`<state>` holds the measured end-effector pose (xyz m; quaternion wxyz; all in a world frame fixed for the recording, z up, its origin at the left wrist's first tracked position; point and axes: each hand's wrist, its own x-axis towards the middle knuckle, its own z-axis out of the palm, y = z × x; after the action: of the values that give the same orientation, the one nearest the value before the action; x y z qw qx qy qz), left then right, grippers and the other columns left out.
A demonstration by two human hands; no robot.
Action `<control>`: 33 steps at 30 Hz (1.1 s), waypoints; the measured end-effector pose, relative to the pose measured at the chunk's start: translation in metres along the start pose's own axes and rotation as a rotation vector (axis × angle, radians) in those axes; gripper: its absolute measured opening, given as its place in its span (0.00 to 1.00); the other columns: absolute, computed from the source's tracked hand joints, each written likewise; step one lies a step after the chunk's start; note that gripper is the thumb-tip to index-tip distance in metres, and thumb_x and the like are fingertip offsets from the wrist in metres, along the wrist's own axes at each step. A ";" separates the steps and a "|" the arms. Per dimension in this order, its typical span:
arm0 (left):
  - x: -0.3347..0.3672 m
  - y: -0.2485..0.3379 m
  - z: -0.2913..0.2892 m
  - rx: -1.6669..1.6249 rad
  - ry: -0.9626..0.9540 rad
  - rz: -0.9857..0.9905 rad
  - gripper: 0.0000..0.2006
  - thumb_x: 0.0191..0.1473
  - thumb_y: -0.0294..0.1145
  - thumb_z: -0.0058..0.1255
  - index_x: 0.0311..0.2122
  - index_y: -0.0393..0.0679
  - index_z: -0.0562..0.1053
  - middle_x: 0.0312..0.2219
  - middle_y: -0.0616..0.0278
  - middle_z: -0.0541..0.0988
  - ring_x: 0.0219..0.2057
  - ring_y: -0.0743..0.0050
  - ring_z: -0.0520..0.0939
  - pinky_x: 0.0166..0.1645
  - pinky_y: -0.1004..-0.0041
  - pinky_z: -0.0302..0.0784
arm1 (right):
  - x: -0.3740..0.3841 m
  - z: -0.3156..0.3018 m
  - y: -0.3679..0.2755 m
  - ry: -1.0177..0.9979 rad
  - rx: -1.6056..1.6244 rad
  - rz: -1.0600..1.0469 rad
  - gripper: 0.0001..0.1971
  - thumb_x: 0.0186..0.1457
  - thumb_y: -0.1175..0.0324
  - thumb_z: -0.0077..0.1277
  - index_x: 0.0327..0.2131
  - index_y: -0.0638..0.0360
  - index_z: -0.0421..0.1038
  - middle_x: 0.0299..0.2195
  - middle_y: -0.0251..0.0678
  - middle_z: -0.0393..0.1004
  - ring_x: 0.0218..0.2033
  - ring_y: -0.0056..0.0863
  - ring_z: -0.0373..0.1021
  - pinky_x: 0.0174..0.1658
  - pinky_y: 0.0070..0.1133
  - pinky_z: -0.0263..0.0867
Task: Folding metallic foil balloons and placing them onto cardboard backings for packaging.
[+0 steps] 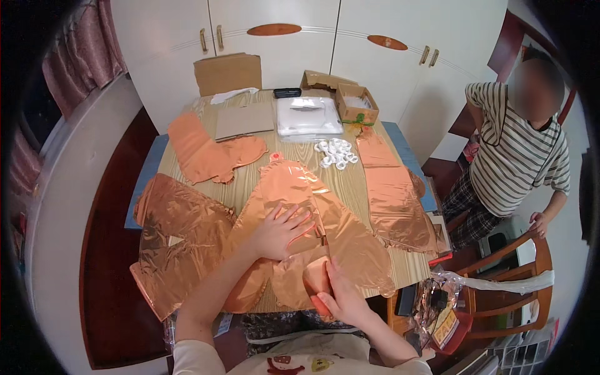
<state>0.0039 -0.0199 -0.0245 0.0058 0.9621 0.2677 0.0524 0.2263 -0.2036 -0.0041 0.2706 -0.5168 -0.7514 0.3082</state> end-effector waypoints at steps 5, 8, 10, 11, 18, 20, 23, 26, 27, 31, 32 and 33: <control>-0.001 0.000 0.002 -0.019 0.017 0.002 0.49 0.39 0.65 0.55 0.67 0.57 0.56 0.66 0.60 0.57 0.67 0.49 0.55 0.68 0.43 0.43 | -0.002 0.010 -0.004 0.010 -0.341 -0.105 0.43 0.59 0.47 0.48 0.61 0.80 0.48 0.62 0.70 0.47 0.66 0.62 0.44 0.66 0.43 0.45; -0.001 0.000 0.003 -0.022 0.023 -0.002 0.50 0.37 0.65 0.56 0.67 0.57 0.56 0.66 0.59 0.56 0.67 0.49 0.55 0.68 0.43 0.43 | -0.005 0.013 0.001 -0.015 -0.416 -0.119 0.44 0.59 0.44 0.47 0.61 0.80 0.49 0.62 0.69 0.47 0.66 0.61 0.44 0.66 0.43 0.44; 0.000 0.001 0.000 -0.022 0.006 -0.004 0.50 0.37 0.65 0.56 0.67 0.57 0.55 0.67 0.59 0.56 0.67 0.48 0.56 0.68 0.43 0.44 | -0.006 0.014 0.003 -0.019 -0.455 -0.114 0.44 0.59 0.42 0.45 0.60 0.80 0.50 0.62 0.68 0.48 0.66 0.60 0.44 0.66 0.43 0.44; 0.001 0.001 0.000 -0.020 -0.002 -0.004 0.50 0.37 0.65 0.56 0.67 0.57 0.55 0.67 0.60 0.56 0.67 0.48 0.55 0.68 0.43 0.44 | -0.005 0.015 0.001 -0.019 -0.468 -0.111 0.44 0.59 0.42 0.45 0.60 0.80 0.51 0.62 0.68 0.48 0.66 0.60 0.44 0.66 0.43 0.44; 0.000 0.002 -0.003 -0.039 -0.017 -0.010 0.50 0.39 0.65 0.56 0.67 0.57 0.55 0.67 0.60 0.55 0.67 0.45 0.54 0.67 0.42 0.44 | -0.002 0.024 -0.002 -0.023 -0.485 -0.150 0.47 0.57 0.40 0.46 0.60 0.80 0.51 0.62 0.68 0.49 0.66 0.62 0.45 0.65 0.45 0.47; -0.001 0.001 -0.002 -0.055 -0.005 -0.002 0.50 0.39 0.65 0.56 0.67 0.57 0.55 0.67 0.59 0.56 0.67 0.45 0.54 0.67 0.42 0.44 | -0.003 0.027 -0.001 -0.021 -0.520 -0.159 0.47 0.57 0.39 0.46 0.60 0.80 0.52 0.62 0.67 0.50 0.66 0.62 0.45 0.65 0.45 0.47; -0.003 -0.001 0.001 -0.056 0.010 0.006 0.49 0.39 0.65 0.56 0.67 0.56 0.56 0.66 0.59 0.56 0.67 0.44 0.54 0.67 0.42 0.44 | -0.003 0.031 -0.001 -0.005 -0.551 -0.170 0.46 0.56 0.39 0.46 0.59 0.80 0.53 0.62 0.67 0.51 0.66 0.60 0.46 0.65 0.45 0.46; 0.001 -0.003 0.001 -0.047 0.025 0.013 0.48 0.40 0.65 0.55 0.66 0.56 0.57 0.66 0.58 0.57 0.67 0.44 0.55 0.67 0.42 0.43 | -0.001 0.030 -0.003 0.004 -0.589 -0.152 0.45 0.58 0.39 0.44 0.59 0.78 0.55 0.62 0.64 0.52 0.67 0.56 0.46 0.67 0.43 0.43; 0.000 -0.001 0.000 -0.053 0.018 0.010 0.48 0.41 0.65 0.54 0.66 0.56 0.57 0.66 0.58 0.57 0.67 0.44 0.55 0.67 0.42 0.44 | -0.003 0.031 -0.005 -0.006 -0.593 -0.135 0.44 0.58 0.39 0.43 0.60 0.77 0.55 0.62 0.63 0.53 0.67 0.54 0.46 0.67 0.42 0.42; -0.001 -0.001 0.003 -0.019 0.007 0.015 0.46 0.44 0.67 0.51 0.66 0.56 0.57 0.66 0.59 0.56 0.66 0.43 0.55 0.67 0.43 0.44 | 0.000 0.032 -0.006 0.023 -0.567 -0.134 0.45 0.57 0.39 0.44 0.60 0.78 0.55 0.62 0.64 0.53 0.66 0.56 0.48 0.66 0.43 0.44; -0.001 -0.003 0.007 -0.021 0.017 0.018 0.46 0.45 0.68 0.51 0.66 0.55 0.57 0.67 0.59 0.55 0.66 0.43 0.55 0.67 0.43 0.44 | 0.000 0.033 -0.006 0.035 -0.567 -0.136 0.45 0.57 0.40 0.45 0.60 0.78 0.54 0.61 0.64 0.53 0.65 0.57 0.48 0.66 0.43 0.45; 0.000 -0.006 0.009 -0.021 0.026 0.021 0.46 0.46 0.69 0.50 0.66 0.54 0.57 0.67 0.59 0.55 0.66 0.43 0.55 0.67 0.43 0.43 | 0.001 0.034 -0.007 0.047 -0.566 -0.139 0.45 0.56 0.40 0.46 0.60 0.79 0.53 0.61 0.65 0.54 0.65 0.59 0.49 0.66 0.44 0.46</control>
<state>0.0019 -0.0140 -0.0339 0.0121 0.9640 0.2569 0.0676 0.1976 -0.2106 -0.0214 0.1536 -0.5262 -0.8346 0.0551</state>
